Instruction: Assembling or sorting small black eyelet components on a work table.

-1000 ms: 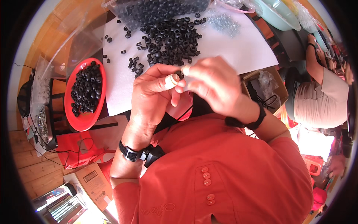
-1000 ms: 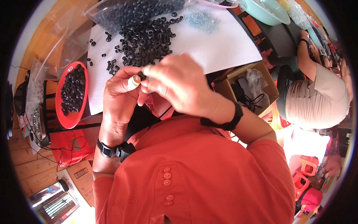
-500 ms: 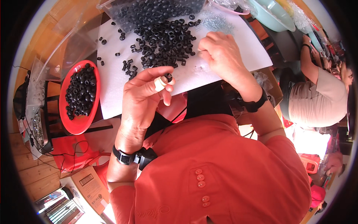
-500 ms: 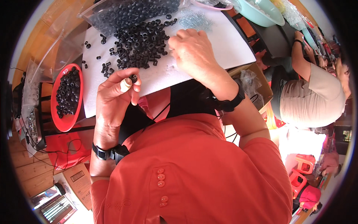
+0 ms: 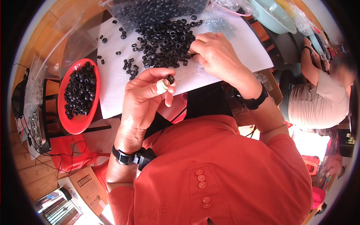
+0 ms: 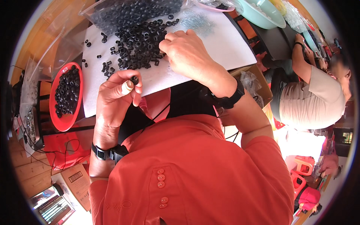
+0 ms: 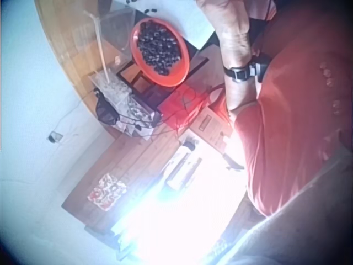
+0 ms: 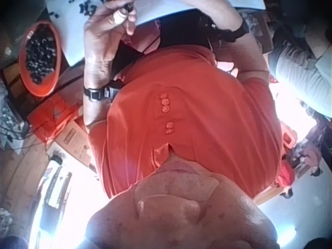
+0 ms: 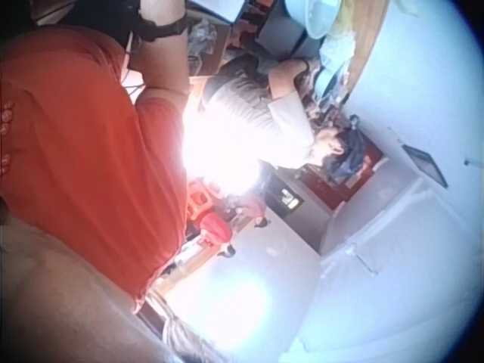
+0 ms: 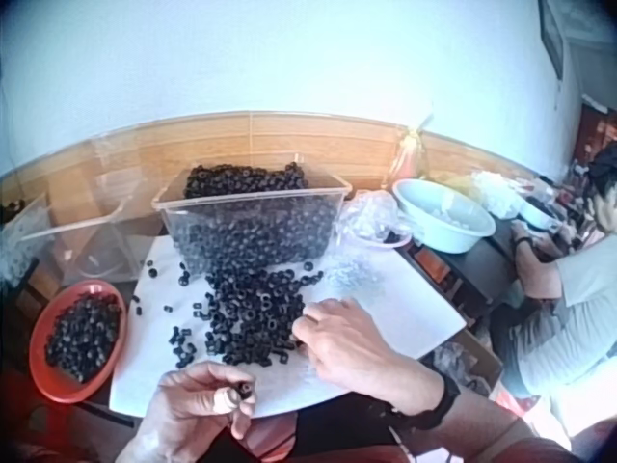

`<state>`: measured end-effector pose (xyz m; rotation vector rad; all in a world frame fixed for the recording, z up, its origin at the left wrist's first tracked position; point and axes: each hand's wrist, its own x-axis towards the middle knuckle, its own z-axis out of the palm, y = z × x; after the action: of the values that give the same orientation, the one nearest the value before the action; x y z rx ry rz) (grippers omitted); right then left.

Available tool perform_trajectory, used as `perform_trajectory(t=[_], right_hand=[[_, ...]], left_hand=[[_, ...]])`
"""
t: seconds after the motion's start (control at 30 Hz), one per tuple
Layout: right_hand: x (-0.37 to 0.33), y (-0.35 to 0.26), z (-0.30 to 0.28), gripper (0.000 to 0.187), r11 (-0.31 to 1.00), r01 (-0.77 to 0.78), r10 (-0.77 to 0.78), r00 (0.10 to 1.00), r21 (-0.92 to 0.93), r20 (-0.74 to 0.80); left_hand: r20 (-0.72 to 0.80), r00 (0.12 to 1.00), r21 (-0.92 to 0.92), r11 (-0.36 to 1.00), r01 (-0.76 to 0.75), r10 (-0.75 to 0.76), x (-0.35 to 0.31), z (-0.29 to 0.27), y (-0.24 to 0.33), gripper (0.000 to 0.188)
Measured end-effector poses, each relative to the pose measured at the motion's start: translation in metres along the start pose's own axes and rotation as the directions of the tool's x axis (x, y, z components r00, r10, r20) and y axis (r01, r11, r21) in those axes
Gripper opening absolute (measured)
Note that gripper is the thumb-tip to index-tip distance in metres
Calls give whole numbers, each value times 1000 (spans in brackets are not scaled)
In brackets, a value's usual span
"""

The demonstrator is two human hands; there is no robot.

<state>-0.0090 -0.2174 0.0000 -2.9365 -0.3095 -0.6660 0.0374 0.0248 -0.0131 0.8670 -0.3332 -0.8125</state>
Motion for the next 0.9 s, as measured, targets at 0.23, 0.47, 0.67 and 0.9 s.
perform_trajectory(t=[0.23, 0.47, 0.67, 0.9], right_hand=[[-12, 19, -5, 9, 998, -34, 36, 999, 61, -40], [-1, 14, -10, 12, 999, 47, -46, 998, -7, 48], [-2, 20, -6, 14, 1000, 19, -18, 998, -20, 59], [-10, 17, -9, 11, 991, -9, 14, 999, -134, 36]], left_hand=[[1, 1000, -18, 1000, -12, 13, -1, -3, -2, 28], [-6, 1000, 10, 1000, -3, 3, -2, 1, 0, 29], [-29, 999, 33, 999, -20, 21, -2, 5, -3, 30], [20, 1000, 80, 997, -5, 3, 3, 13, 4, 27]])
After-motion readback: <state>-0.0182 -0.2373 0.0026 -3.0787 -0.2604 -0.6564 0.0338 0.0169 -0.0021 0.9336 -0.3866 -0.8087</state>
